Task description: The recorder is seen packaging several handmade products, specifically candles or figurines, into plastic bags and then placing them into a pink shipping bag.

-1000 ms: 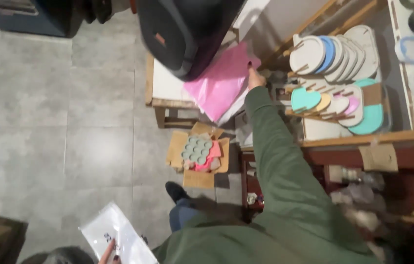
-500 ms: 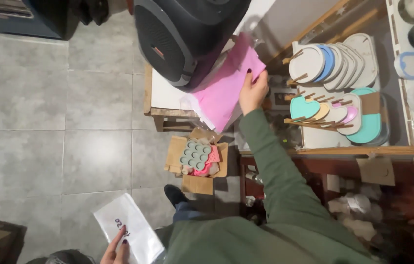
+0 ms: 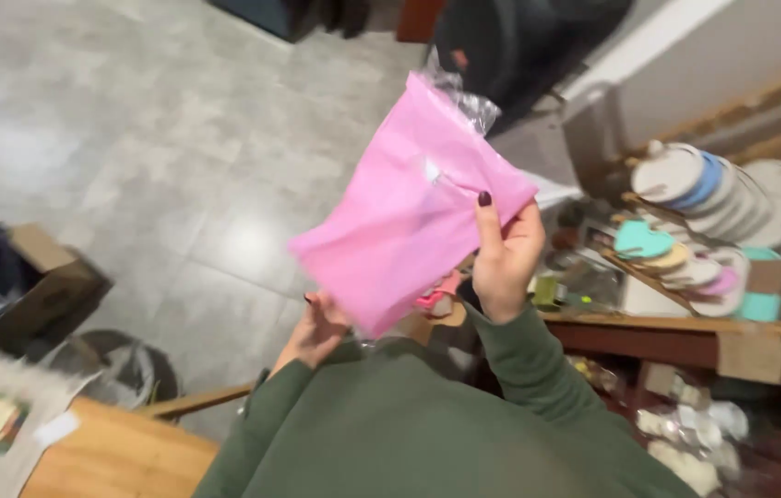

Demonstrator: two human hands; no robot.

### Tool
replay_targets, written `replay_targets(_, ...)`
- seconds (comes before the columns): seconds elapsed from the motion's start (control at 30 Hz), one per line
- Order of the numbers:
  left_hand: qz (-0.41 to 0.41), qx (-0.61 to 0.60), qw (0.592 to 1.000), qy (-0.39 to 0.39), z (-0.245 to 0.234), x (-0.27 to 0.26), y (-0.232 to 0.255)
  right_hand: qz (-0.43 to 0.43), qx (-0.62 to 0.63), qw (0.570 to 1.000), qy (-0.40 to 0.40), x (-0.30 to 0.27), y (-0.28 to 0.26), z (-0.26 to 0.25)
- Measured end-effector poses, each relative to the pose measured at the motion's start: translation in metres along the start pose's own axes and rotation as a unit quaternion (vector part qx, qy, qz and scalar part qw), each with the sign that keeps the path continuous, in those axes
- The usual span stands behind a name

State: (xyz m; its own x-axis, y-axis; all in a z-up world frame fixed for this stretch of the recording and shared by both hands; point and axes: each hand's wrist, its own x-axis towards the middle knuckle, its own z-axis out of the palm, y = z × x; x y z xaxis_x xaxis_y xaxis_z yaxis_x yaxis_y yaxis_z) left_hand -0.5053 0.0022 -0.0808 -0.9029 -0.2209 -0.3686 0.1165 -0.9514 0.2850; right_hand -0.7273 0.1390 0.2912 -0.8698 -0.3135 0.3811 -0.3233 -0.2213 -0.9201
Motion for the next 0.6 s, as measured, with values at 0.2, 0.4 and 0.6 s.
replay_targets(0.2, 0.111, -0.119, 0.985, -0.064, 0.089, -0.078, 0.06, 0.048, 0.027, 0.989, -0.137, -0.065, -0.028, 0.02)
replay_targets(0.4, 0.228, -0.078, 0.97, -0.03, 0.044, -0.107, 0.089, -0.057, -0.071, 0.97, -0.226, -0.06, -0.123, 0.052)
replay_targets(0.6, 0.25, -0.05, 0.962, -0.1, 0.015, -0.127, 0.117, -0.411, -0.326, 0.82, -0.23, -0.055, -0.157, 0.084)
